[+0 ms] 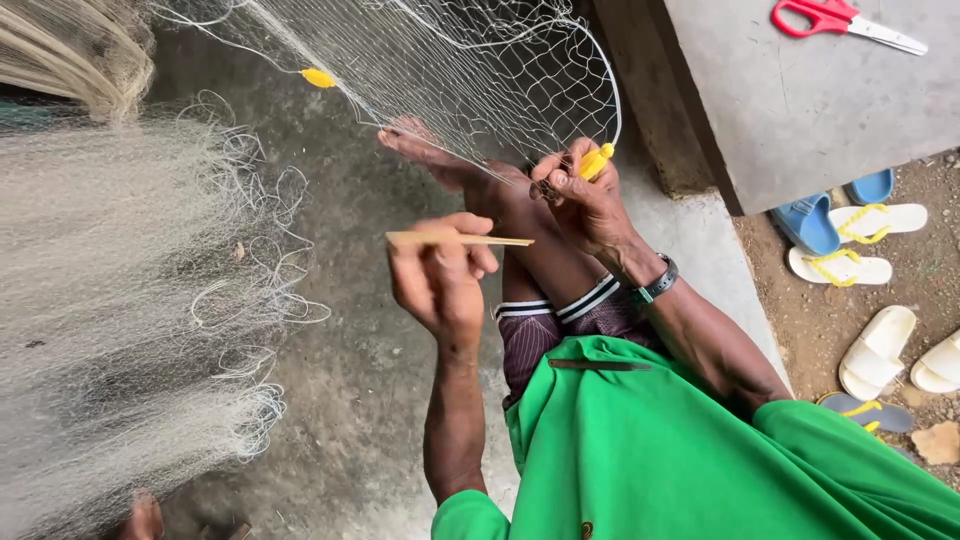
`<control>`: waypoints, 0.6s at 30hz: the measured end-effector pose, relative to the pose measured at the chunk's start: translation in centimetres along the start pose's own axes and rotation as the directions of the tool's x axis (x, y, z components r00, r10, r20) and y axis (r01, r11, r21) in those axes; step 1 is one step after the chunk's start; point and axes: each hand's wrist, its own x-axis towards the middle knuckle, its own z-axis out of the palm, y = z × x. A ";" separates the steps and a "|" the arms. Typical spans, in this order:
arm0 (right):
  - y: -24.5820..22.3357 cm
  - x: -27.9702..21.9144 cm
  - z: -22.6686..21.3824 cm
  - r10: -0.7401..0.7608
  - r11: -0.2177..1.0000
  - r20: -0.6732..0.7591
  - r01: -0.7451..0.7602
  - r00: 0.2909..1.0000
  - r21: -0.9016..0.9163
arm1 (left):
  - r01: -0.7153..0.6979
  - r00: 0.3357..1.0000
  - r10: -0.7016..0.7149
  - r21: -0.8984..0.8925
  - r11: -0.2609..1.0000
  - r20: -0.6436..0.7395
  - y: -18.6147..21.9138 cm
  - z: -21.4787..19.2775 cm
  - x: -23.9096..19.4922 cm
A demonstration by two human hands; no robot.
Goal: The person sits on the ground and repairs a fishing net using a wooden needle and yellow thread. They repeatedly pull the thread through the mesh to mend holes in the net.
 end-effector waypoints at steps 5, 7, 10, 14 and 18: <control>0.2 0.1 -0.1 -0.002 1.000 0.025 0.002 1.000 0.008 | 0.432 0.902 -0.414 -0.206 0.878 0.124 -2.4 -0.3 -1.0; 0.2 -0.4 0.1 -0.007 1.000 0.006 0.007 1.000 0.002 | 0.500 0.865 -0.470 -0.215 0.839 0.177 -3.3 -0.2 -2.1; 0.1 -0.4 0.6 -0.020 0.999 0.012 0.020 1.000 -0.040 | 0.560 0.824 -0.508 -0.219 0.799 0.251 -4.0 0.3 -3.3; 0.0 -0.7 0.9 -0.015 1.000 0.008 0.015 1.000 -0.015 | 0.644 0.765 -0.577 -0.315 0.697 0.287 -4.8 1.1 -4.6; -0.3 -0.8 1.7 0.000 0.999 0.010 -0.001 1.000 0.041 | 0.693 0.720 -0.621 -0.385 0.610 0.310 -5.8 1.4 -5.0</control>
